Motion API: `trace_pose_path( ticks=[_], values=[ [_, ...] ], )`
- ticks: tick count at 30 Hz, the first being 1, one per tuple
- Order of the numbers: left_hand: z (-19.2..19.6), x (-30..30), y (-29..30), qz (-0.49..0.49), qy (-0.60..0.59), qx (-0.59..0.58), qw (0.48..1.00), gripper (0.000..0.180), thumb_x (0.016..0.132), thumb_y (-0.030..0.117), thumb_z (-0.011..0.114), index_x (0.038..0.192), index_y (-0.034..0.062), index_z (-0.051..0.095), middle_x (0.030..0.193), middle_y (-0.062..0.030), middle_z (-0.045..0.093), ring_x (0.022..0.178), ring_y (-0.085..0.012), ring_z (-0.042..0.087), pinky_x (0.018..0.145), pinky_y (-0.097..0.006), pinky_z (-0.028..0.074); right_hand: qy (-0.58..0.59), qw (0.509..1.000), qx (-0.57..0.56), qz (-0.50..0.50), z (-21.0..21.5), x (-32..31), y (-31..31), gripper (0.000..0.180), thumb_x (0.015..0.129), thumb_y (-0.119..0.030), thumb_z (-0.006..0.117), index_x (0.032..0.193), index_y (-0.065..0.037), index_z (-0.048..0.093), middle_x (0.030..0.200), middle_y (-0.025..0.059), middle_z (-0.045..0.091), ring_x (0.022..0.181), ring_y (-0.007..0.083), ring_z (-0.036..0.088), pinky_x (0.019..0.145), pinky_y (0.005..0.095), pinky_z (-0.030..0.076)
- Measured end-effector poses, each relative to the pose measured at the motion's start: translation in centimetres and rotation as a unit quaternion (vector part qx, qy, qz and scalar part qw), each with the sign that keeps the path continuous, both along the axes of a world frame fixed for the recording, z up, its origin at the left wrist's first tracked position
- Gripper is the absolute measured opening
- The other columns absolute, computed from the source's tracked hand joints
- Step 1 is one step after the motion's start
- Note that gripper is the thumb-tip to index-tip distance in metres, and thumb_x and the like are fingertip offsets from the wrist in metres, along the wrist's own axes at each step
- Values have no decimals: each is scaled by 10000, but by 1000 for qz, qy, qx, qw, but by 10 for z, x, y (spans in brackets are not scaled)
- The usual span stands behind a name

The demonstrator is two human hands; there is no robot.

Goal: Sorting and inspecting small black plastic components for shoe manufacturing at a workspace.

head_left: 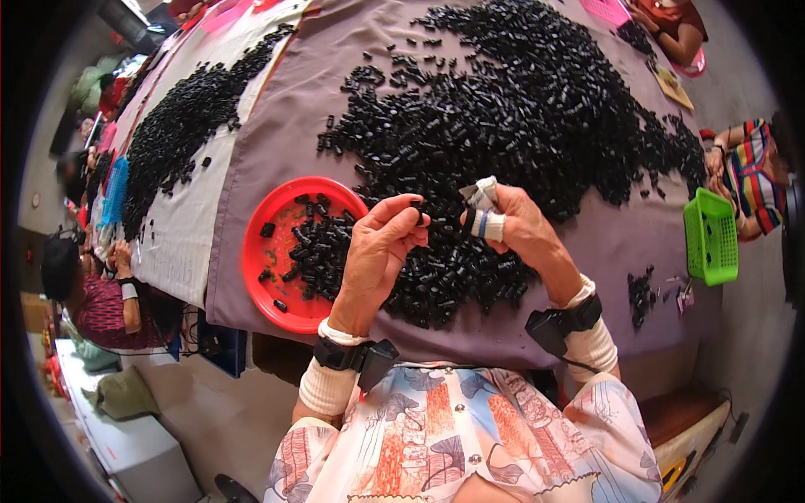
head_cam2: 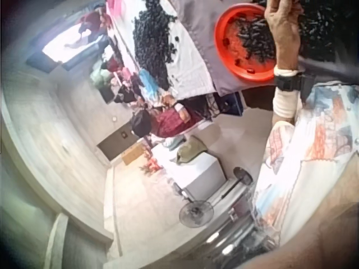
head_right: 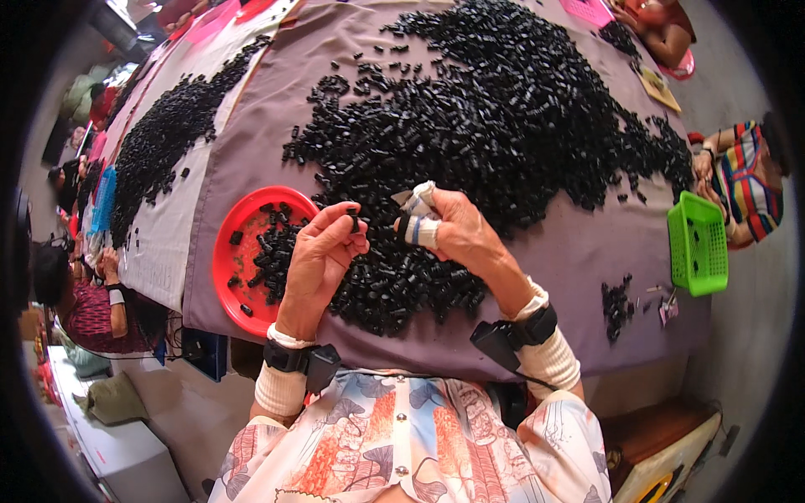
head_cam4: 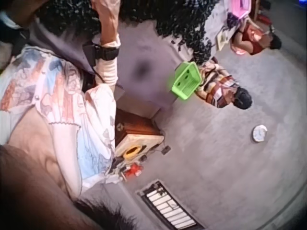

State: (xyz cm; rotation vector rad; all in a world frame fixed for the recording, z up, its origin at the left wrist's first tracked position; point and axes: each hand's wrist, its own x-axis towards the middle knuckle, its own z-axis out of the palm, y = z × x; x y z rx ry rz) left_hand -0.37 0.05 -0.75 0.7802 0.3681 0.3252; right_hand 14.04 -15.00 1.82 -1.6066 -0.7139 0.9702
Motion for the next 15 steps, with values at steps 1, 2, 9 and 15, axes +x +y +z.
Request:
trace_pose_path(
  ticks=[1,2,9,15],
  values=[
    [3,-1,2,7,-7,3,1000,206,857,85,567,1049,13,568,859,-71,625,717,-135,594,679,-266,498,13,1000,16,-1,5,-5,5,226,771,-204,656,928,-51,605,593,-44,485,453,25,404,394,190,322],
    [8,-3,4,17,-39,-61,997,205,864,91,555,1051,8,563,859,-74,621,720,-141,593,682,-275,499,0,1000,23,2,10,-10,11,240,770,-200,659,947,-47,603,602,-46,489,455,24,404,395,190,324],
    [24,-8,6,13,-131,-168,977,241,908,146,484,1098,3,523,848,-68,596,732,-140,561,697,-281,477,-21,994,98,51,38,-33,42,225,759,-210,680,887,-52,582,624,-58,498,478,22,407,407,199,321],
    [29,-9,7,25,-130,-205,970,239,910,163,482,1086,8,528,830,-55,582,723,-132,537,657,-265,450,-42,996,25,68,45,-34,49,285,745,-294,682,805,-49,548,551,-30,468,421,46,415,377,217,320]
  ],
)
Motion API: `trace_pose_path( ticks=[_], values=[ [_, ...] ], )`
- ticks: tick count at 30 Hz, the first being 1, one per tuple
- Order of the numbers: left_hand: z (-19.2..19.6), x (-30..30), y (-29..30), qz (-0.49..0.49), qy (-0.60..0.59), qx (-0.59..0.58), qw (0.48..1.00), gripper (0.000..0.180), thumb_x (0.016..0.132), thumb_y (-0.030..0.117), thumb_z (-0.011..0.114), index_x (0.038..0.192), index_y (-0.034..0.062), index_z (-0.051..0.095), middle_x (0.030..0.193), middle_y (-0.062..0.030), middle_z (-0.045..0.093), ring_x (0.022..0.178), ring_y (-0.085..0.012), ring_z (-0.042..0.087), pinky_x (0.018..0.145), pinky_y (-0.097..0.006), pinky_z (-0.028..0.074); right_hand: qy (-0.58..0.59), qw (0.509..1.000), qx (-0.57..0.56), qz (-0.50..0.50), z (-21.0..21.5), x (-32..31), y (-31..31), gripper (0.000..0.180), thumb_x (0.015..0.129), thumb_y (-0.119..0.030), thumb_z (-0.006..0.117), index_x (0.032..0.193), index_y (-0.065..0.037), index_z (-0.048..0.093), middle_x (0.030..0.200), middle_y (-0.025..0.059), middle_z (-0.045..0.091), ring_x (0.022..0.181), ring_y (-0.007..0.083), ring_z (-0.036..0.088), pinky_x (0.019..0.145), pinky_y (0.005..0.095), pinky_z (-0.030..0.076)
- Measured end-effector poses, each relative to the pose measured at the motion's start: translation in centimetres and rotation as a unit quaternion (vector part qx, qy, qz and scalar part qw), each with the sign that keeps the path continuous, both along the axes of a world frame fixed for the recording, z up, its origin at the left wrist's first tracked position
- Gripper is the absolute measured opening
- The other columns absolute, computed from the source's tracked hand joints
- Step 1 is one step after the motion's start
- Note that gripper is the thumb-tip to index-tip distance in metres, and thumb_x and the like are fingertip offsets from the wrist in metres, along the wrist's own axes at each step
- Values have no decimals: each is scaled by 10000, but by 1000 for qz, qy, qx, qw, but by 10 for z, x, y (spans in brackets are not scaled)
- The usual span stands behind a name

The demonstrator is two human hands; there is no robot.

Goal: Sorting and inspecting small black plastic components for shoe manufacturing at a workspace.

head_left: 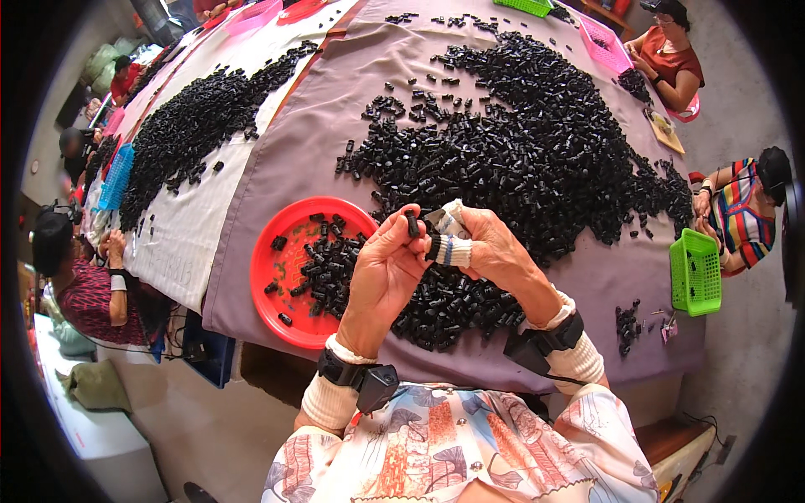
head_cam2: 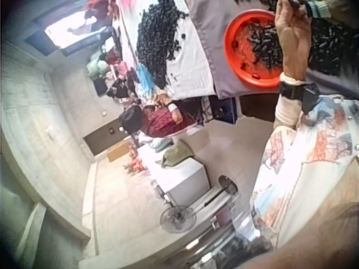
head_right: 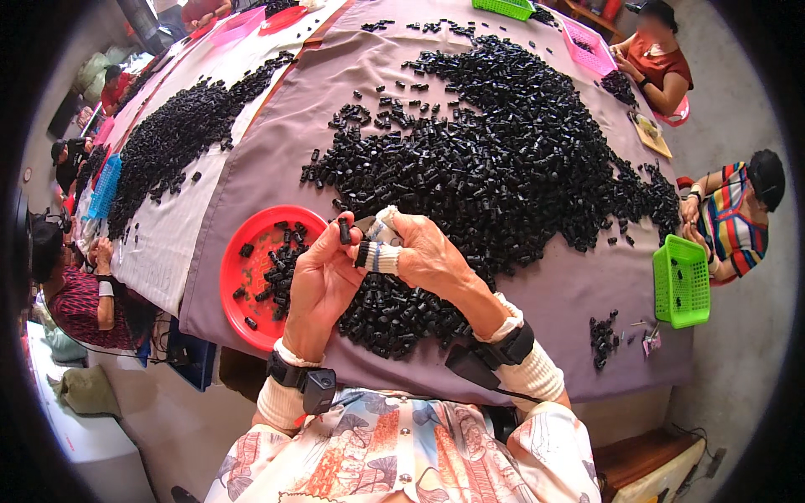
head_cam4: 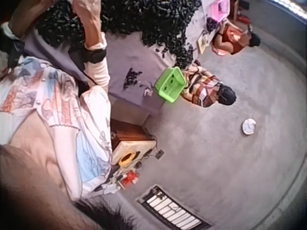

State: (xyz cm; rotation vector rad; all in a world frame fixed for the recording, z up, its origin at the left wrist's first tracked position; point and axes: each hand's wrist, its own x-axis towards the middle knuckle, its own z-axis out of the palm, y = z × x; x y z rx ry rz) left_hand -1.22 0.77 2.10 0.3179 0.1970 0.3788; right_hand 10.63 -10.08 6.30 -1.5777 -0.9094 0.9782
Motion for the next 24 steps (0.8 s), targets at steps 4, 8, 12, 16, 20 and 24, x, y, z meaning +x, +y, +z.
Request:
trace_pose_path(
  ticks=[4,8,12,16,20,24],
  values=[
    [-2,2,1,-11,-18,-3,1000,237,907,171,487,1072,8,533,821,-51,578,721,-133,535,656,-267,445,2,1000,-5,6,-4,2,-1,295,742,-304,681,801,-50,543,549,-24,466,415,50,416,373,219,321],
    [-2,3,-1,-14,-30,-10,999,232,903,169,491,1060,4,538,819,-52,579,721,-135,539,668,-275,452,-14,1000,17,-14,-5,1,-1,238,762,-264,699,780,-78,551,547,-63,457,414,13,397,362,185,280],
    [-3,6,-1,4,-1,-11,1000,206,898,133,487,1040,-3,549,825,-60,603,709,-127,566,700,-266,470,-45,998,24,-21,1,-1,-1,261,736,-262,693,803,-57,547,592,-28,473,511,39,427,444,222,339],
    [-11,10,-1,-10,-55,-1,998,208,903,128,472,1046,-6,543,904,-118,620,804,-174,611,771,-304,492,-57,997,35,-39,-4,-2,-2,222,730,-172,695,844,-48,550,632,-23,506,597,37,451,526,216,392],
    [1,16,-9,37,59,118,991,217,880,81,521,1074,-13,549,808,-26,611,681,-83,569,672,-238,485,-104,974,180,-90,-19,0,-4,249,706,4,645,931,-23,541,724,-2,569,661,58,506,626,220,456],
    [4,17,-14,35,74,164,983,241,883,95,531,1096,-16,540,798,-20,604,678,-81,564,662,-248,492,-108,973,179,-95,-26,4,-10,264,701,29,623,948,-21,544,749,13,595,647,64,515,595,229,462]
  ],
)
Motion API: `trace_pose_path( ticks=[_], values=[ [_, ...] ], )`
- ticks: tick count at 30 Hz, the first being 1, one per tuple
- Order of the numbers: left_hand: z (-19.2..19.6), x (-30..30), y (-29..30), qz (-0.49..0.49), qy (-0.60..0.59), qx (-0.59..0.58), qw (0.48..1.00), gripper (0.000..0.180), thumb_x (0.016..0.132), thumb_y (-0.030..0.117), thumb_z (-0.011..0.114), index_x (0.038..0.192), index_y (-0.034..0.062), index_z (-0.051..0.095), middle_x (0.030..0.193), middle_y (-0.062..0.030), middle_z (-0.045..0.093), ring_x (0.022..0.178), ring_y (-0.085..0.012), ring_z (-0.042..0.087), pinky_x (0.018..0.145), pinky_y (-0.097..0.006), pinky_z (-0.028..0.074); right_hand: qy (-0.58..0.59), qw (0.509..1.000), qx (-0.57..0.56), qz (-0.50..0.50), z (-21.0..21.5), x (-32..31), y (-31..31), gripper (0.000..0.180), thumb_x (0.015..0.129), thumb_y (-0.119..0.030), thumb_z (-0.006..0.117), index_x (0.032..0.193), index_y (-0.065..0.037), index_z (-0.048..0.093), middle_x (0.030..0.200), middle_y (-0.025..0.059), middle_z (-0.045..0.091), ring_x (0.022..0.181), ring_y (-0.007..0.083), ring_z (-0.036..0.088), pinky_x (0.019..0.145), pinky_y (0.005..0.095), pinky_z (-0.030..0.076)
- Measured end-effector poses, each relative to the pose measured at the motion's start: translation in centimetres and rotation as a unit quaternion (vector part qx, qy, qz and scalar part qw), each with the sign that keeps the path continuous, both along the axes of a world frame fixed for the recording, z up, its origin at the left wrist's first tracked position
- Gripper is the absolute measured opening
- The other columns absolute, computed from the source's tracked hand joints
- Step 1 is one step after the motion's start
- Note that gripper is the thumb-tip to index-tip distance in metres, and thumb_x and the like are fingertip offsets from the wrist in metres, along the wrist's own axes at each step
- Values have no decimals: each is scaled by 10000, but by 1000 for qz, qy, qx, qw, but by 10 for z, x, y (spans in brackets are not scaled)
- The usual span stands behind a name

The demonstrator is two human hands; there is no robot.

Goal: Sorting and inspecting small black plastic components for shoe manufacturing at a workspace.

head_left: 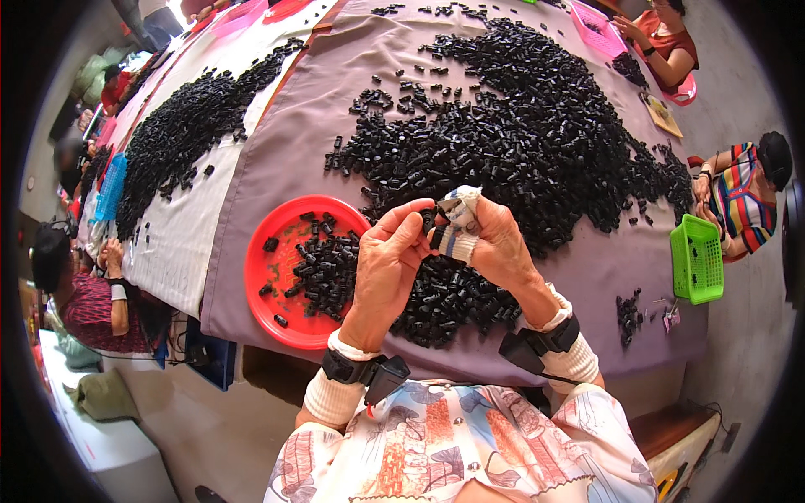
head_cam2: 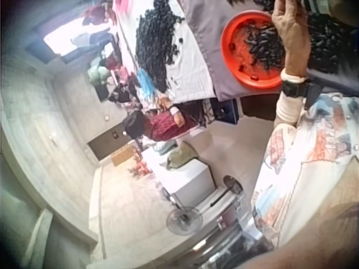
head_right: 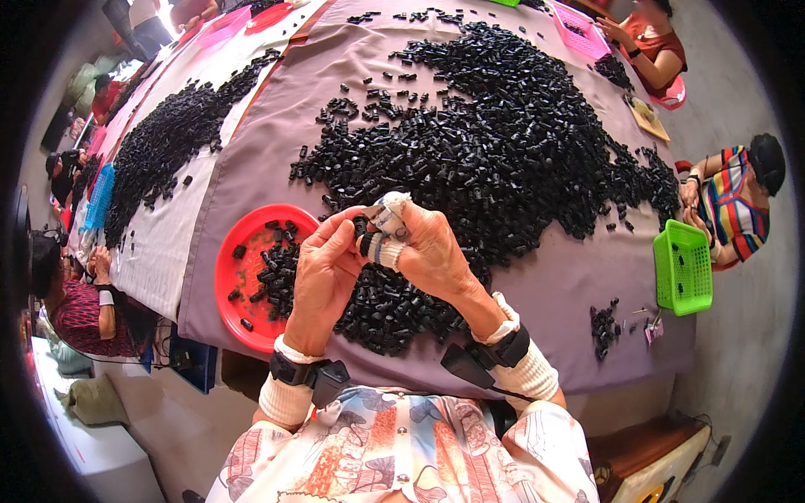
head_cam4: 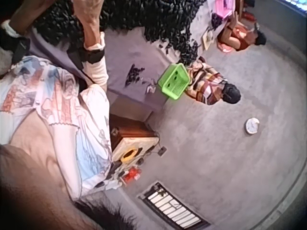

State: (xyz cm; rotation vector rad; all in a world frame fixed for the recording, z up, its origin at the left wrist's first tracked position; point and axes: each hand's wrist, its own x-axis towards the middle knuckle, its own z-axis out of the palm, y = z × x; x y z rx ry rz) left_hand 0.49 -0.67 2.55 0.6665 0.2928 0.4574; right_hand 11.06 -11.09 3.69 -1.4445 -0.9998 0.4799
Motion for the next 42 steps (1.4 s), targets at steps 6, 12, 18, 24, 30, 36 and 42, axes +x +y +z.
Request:
trace_pose_path(
  ticks=[6,12,18,24,30,36,42],
  values=[
    [-9,6,-2,-18,1,3,1000,192,878,93,539,1042,-6,556,808,-44,608,669,-90,562,657,-257,496,12,1000,-13,-10,-6,4,-10,277,712,27,610,980,-13,549,771,31,611,663,68,536,604,224,467],
    [-25,8,1,-30,-40,-16,999,157,876,112,551,993,9,563,778,-32,589,659,-93,560,650,-265,499,97,994,-58,-10,-2,2,-17,260,773,-33,604,1023,6,545,786,23,609,701,59,548,630,222,461],
    [-27,12,-4,-44,-34,-46,997,185,891,123,525,1038,13,552,801,-43,590,656,-91,546,669,-282,499,130,988,-85,-3,0,1,-18,262,807,-136,636,1019,-5,557,755,-5,581,688,44,518,605,209,434],
    [-27,7,-4,-53,-41,-74,995,189,896,103,506,1047,0,553,888,-92,610,671,-102,547,707,-286,494,122,987,-104,3,-3,4,-20,240,808,-182,641,967,-17,569,733,-5,570,649,38,481,574,204,413],
    [-29,6,-2,-63,-35,-64,995,218,892,89,507,1083,-8,548,872,-89,622,687,-103,564,694,-279,497,115,977,-175,47,0,12,-21,285,800,-271,634,895,-16,551,639,8,525,520,64,457,469,235,390],
    [-25,6,-4,-60,-11,-74,995,224,881,93,528,1074,-15,559,864,-75,628,695,-98,575,659,-241,494,86,968,-228,67,0,15,-20,420,710,-399,690,811,-18,543,592,25,496,469,108,461,420,272,358],
    [-23,5,-5,-63,10,-70,995,220,867,91,550,1062,-8,572,853,-58,630,719,-88,582,650,-225,486,42,966,-242,77,6,16,-17,421,675,-397,702,764,-18,540,600,42,503,521,136,468,483,301,379]
  ],
)
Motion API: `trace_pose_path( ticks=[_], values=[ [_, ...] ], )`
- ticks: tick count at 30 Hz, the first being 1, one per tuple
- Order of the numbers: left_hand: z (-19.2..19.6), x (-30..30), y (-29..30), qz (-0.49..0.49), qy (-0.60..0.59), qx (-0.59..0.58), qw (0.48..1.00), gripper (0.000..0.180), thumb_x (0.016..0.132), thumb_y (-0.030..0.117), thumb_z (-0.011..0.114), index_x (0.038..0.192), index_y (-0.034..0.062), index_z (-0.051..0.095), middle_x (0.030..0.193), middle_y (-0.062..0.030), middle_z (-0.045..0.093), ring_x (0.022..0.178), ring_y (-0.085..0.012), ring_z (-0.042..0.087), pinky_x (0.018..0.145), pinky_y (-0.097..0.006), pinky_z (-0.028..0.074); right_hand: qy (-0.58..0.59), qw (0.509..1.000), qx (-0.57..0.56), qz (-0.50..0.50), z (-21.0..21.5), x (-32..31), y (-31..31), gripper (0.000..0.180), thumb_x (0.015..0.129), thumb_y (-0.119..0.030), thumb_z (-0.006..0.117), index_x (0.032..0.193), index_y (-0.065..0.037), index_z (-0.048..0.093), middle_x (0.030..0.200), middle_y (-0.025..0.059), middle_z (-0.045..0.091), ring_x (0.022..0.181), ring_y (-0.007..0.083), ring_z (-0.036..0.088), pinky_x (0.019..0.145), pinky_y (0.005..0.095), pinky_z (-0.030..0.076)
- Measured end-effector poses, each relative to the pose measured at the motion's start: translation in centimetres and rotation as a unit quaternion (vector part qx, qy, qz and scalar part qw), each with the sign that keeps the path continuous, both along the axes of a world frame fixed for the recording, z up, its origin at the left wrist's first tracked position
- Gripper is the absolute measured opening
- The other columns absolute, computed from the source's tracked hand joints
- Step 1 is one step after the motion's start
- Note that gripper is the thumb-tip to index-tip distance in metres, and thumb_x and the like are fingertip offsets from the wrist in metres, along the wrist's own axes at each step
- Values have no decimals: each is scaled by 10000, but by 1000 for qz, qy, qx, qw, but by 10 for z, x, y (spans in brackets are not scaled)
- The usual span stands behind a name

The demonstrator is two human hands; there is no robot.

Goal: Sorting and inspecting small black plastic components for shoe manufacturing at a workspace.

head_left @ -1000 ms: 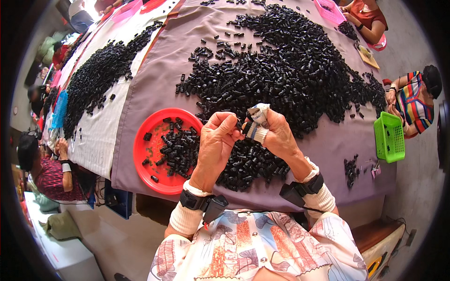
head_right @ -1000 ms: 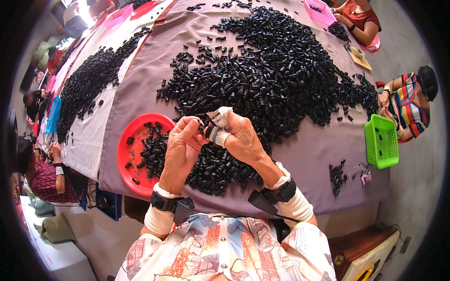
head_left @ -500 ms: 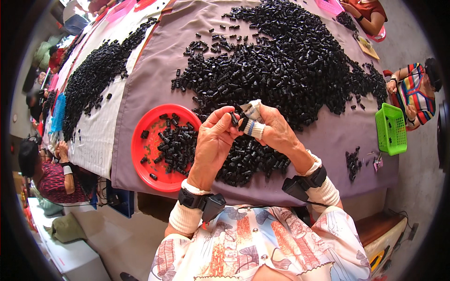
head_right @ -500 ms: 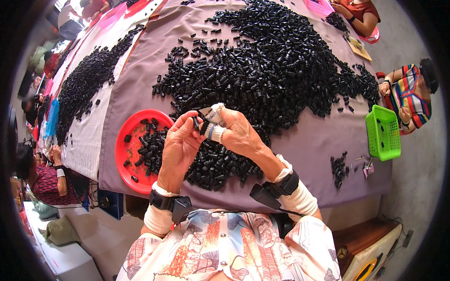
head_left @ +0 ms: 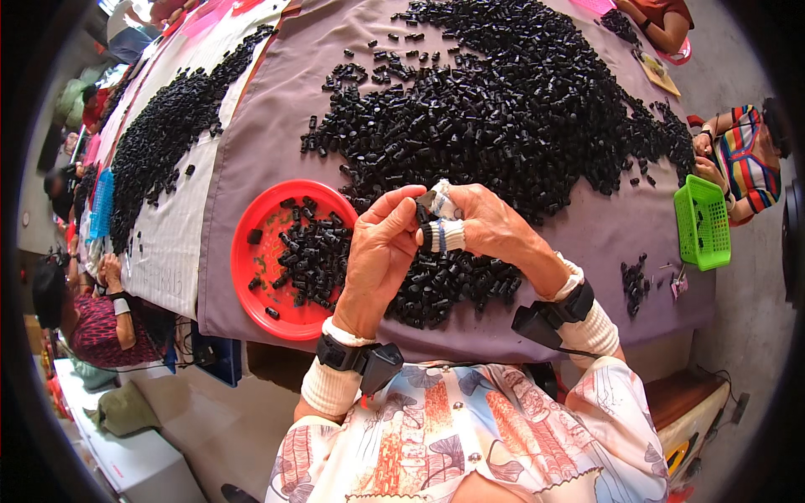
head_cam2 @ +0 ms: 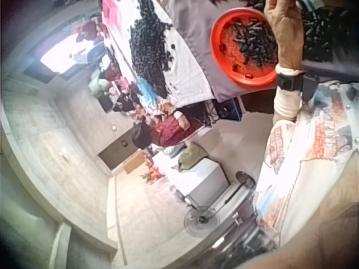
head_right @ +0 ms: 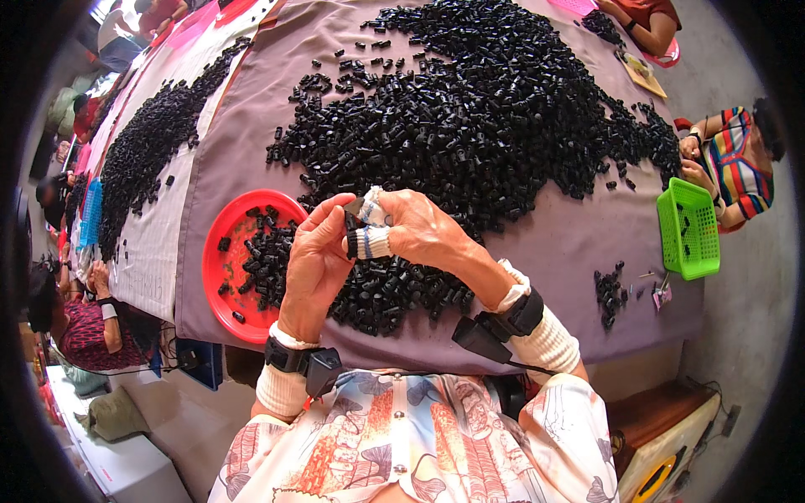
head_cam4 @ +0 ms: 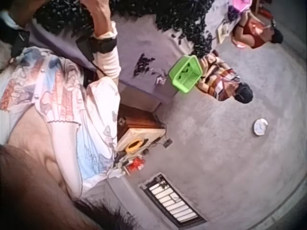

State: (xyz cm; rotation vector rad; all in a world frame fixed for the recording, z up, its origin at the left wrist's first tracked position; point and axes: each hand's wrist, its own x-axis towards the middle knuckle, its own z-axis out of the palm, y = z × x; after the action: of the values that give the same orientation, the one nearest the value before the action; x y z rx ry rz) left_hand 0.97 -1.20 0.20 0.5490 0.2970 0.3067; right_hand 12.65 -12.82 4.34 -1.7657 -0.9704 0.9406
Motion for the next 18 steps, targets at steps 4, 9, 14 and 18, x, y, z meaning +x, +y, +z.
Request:
trace_pose_path(
  ticks=[4,9,14,18],
  values=[
    [2,1,-1,-1,6,10,1000,221,864,94,556,1059,-9,576,848,-54,629,714,-86,584,645,-220,484,-7,999,26,20,-4,3,1,385,674,-359,701,756,-18,541,609,54,521,572,135,465,542,308,391],
    [0,0,0,-8,2,25,1000,218,864,90,554,1052,-18,577,854,-57,630,701,-89,586,649,-219,483,-20,999,33,26,-9,2,1,375,687,-351,696,751,-16,540,616,64,533,570,140,473,536,311,395],
    [2,1,-3,3,13,18,1000,213,865,87,553,1047,-21,578,872,-62,630,711,-92,585,655,-218,482,-8,998,47,28,-19,2,1,378,700,-353,690,751,-11,537,616,68,537,561,150,479,532,317,399],
    [-1,1,-3,5,18,33,999,207,867,89,550,1040,-20,579,888,-65,629,716,-93,583,664,-222,480,-28,998,52,27,-16,0,2,382,699,-359,693,749,-14,537,613,71,532,562,148,477,530,313,396]
  ],
)
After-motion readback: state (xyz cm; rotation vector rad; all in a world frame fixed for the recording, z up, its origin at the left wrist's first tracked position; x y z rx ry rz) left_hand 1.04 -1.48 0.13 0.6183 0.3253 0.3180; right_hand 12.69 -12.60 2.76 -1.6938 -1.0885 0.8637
